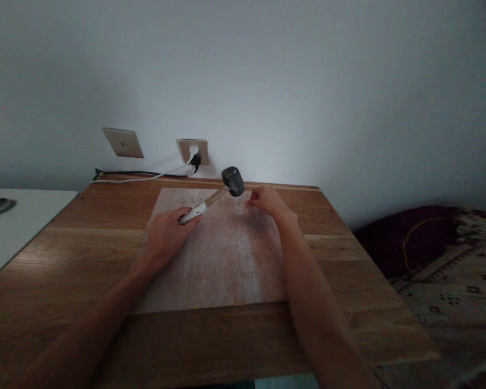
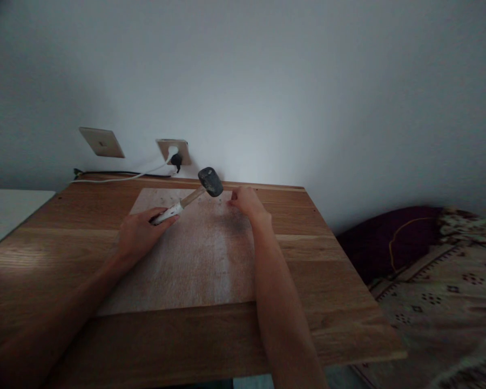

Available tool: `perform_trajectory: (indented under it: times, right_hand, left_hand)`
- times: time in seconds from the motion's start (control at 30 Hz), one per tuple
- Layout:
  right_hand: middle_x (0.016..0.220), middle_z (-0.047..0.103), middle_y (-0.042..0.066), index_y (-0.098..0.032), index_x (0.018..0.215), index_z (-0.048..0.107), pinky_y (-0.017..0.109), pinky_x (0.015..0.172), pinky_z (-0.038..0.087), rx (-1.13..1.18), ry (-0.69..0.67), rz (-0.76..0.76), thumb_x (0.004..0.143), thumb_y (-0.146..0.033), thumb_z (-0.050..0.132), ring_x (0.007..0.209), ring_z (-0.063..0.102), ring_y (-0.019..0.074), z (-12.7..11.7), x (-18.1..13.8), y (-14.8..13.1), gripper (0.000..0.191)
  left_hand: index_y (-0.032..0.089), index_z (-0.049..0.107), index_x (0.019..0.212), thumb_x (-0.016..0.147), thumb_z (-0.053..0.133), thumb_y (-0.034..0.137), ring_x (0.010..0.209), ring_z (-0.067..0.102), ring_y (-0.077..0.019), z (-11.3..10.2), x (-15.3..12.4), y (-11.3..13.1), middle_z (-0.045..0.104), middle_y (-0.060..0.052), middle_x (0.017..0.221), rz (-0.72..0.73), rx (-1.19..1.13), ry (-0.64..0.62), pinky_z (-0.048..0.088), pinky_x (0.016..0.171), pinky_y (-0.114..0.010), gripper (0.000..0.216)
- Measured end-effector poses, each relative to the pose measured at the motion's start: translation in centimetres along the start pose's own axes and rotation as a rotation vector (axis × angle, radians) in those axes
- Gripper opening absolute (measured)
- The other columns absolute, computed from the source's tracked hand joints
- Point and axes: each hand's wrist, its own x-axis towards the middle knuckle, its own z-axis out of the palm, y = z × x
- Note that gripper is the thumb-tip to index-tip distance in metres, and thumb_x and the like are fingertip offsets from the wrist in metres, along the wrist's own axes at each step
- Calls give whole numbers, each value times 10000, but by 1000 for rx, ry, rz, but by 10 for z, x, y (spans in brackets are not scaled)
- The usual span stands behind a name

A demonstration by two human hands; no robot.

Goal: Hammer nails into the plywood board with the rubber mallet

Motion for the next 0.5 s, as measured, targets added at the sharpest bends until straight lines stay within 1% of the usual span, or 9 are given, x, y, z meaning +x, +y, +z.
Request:
perform_trajectory:
  times: [0.17,0.27,0.33,0.4,0.47,0.5]
  right_hand:
    - [878,789,121,-146,810,759,291,760,481,-19,19,34,909,-286,766,845,718,221,4,0,0,172]
    - [862,785,107,-154,800,747,289,731,490,17,-18,53,857,-392,825,809,718,216,2,0,6,256]
    - [906,790,101,-153,902,755,290,733,505,69,-22,75,795,-385,879,819,722,213,-4,-1,12,284]
    - [962,793,99,-149,1068,741,298,760,525,117,-12,100,755,-324,907,846,728,213,-12,-4,17,395]
    - [983,793,96,-148,1182,705,316,791,544,141,-11,107,753,-273,902,862,735,215,-21,-7,21,489]
    - [984,794,94,-152,1205,692,324,806,551,147,-15,102,764,-253,890,870,739,216,-25,-9,23,494]
  left_hand:
    - [306,802,1174,940,643,541,982,741,-268,0,0,1,820,-43,1044,5,24,-22,504,798,-320,368]
    - [305,801,1169,946,635,531,976,738,-269,-4,3,7,818,-46,1035,20,28,-41,499,785,-322,358]
    - [302,804,1152,946,633,533,950,738,-264,-8,5,13,817,-46,1009,53,29,-50,493,769,-320,354]
    - [296,807,1132,947,632,537,927,737,-261,-10,8,20,814,-47,983,105,34,-59,488,754,-319,350]
    - [294,810,1116,948,634,529,920,736,-262,-11,10,26,812,-47,976,157,42,-70,485,746,-321,338]
    - [294,811,1111,947,638,522,920,735,-265,-10,11,29,811,-48,979,176,49,-79,484,744,-323,330]
